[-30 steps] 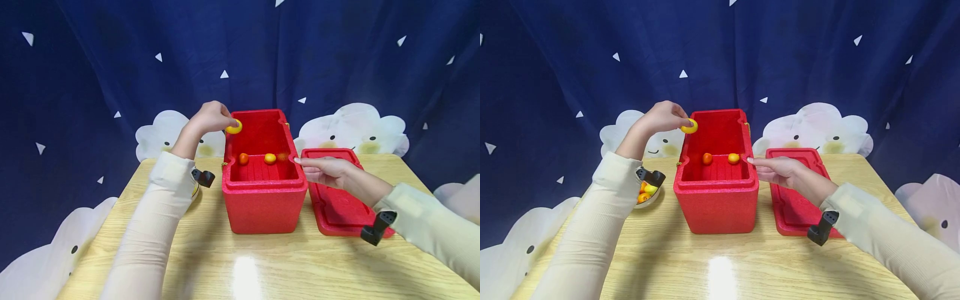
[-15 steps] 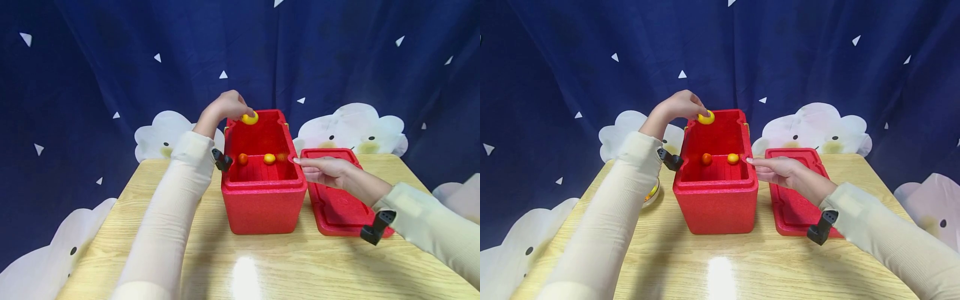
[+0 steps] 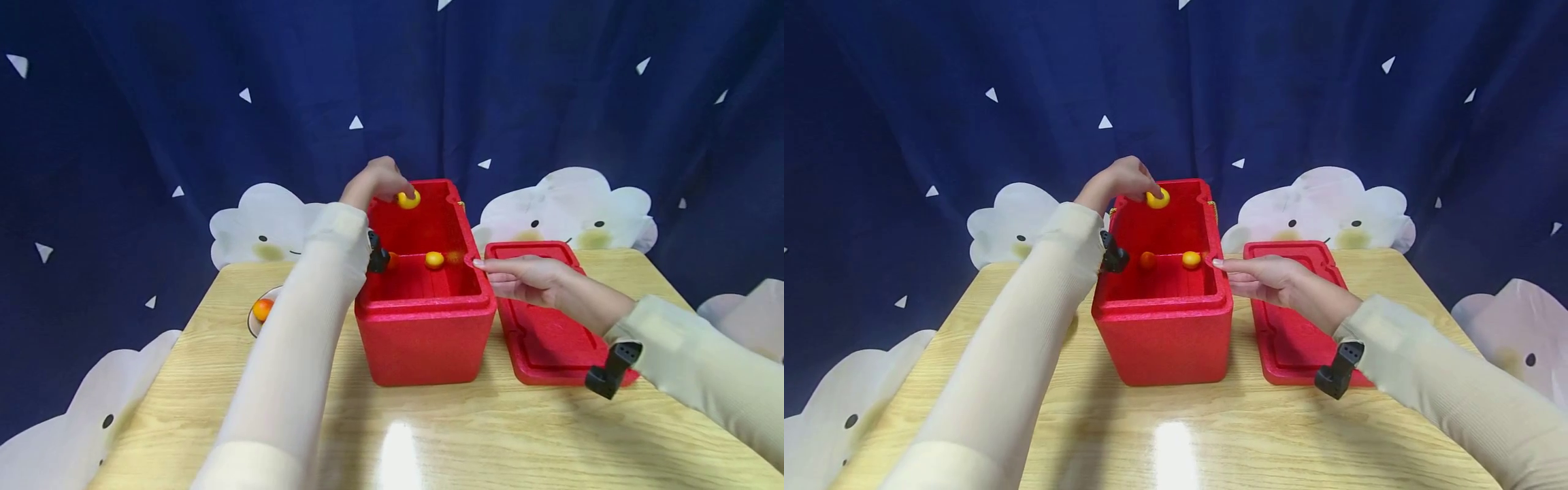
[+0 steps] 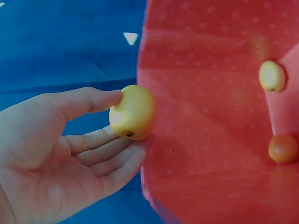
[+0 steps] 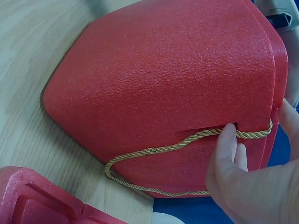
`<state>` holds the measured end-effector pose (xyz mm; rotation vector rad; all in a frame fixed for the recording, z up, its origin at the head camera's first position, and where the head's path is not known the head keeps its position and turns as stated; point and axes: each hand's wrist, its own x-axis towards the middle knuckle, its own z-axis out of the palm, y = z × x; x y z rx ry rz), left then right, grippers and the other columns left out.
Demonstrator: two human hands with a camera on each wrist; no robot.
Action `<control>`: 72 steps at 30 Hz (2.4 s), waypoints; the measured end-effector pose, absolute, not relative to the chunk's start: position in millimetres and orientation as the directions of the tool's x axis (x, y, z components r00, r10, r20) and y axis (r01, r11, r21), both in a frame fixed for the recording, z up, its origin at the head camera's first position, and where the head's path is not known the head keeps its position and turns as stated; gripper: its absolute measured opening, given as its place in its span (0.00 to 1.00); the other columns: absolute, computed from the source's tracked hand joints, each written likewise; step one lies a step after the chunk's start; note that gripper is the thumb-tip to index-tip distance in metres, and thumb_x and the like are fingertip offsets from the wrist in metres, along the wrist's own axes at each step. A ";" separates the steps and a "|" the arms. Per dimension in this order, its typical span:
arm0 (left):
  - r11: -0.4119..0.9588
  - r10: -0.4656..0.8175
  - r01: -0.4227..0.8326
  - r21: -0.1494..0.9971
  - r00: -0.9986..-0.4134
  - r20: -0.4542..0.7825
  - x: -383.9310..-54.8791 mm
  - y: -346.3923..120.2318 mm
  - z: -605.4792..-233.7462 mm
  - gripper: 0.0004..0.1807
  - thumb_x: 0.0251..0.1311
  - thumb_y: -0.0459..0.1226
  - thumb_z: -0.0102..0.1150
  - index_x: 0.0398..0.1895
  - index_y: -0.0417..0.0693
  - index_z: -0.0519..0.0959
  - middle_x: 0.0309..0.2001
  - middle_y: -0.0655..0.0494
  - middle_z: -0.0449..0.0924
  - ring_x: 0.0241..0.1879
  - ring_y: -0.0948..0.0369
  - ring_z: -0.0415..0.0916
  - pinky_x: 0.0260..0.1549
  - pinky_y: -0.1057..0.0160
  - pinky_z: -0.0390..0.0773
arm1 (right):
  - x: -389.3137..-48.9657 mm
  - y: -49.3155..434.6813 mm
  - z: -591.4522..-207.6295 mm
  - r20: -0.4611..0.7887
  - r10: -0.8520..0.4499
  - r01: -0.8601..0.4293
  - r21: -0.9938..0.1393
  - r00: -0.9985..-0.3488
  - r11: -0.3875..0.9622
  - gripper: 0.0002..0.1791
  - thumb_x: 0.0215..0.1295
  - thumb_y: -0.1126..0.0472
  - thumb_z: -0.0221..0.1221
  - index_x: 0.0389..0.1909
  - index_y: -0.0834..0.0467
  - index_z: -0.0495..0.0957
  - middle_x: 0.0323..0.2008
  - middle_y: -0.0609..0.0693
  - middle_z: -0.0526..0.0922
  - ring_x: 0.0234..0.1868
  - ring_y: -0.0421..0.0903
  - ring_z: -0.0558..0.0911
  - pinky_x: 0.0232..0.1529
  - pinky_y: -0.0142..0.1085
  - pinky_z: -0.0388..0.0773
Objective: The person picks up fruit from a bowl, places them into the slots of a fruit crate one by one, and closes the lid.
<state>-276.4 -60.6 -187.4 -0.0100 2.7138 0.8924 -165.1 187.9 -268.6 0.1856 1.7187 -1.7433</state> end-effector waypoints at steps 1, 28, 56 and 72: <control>0.812 0.074 -0.105 0.574 -0.957 -0.280 -276.7 -60.3 -188.8 0.24 0.58 0.41 0.63 0.56 0.43 0.70 0.52 0.50 0.73 0.47 0.57 0.72 0.55 0.65 0.78 | -165.0 187.8 -268.6 -0.539 -0.355 0.542 -0.835 -0.764 0.101 0.10 0.66 0.50 0.58 0.42 0.50 0.78 0.34 0.43 0.88 0.39 0.38 0.87 0.45 0.29 0.83; 0.778 0.233 0.271 0.567 -0.962 0.140 -225.5 -141.2 -190.3 0.17 0.63 0.41 0.57 0.50 0.39 0.77 0.51 0.43 0.81 0.51 0.51 0.78 0.54 0.54 0.79 | -166.1 181.8 -270.4 -0.542 -0.314 0.522 -0.839 -0.780 0.154 0.39 0.64 0.47 0.60 0.70 0.60 0.58 0.32 0.40 0.87 0.37 0.36 0.87 0.44 0.27 0.82; 0.854 0.150 0.177 0.488 -0.984 0.095 -163.8 -289.6 -319.2 0.23 0.63 0.40 0.58 0.55 0.32 0.73 0.56 0.32 0.75 0.57 0.38 0.72 0.54 0.40 0.73 | -169.1 169.9 -278.8 -0.521 -0.330 0.501 -0.852 -0.787 0.151 0.38 0.66 0.48 0.58 0.71 0.61 0.58 0.32 0.39 0.87 0.37 0.35 0.87 0.45 0.27 0.82; 0.855 0.229 0.223 0.468 -0.972 0.046 -157.0 -328.7 -362.3 0.20 0.55 0.36 0.65 0.48 0.31 0.76 0.49 0.33 0.79 0.51 0.36 0.75 0.50 0.39 0.75 | -170.2 168.3 -275.8 -0.516 -0.335 0.495 -0.855 -0.789 0.152 0.36 0.68 0.49 0.55 0.71 0.61 0.58 0.32 0.40 0.88 0.36 0.35 0.87 0.45 0.27 0.82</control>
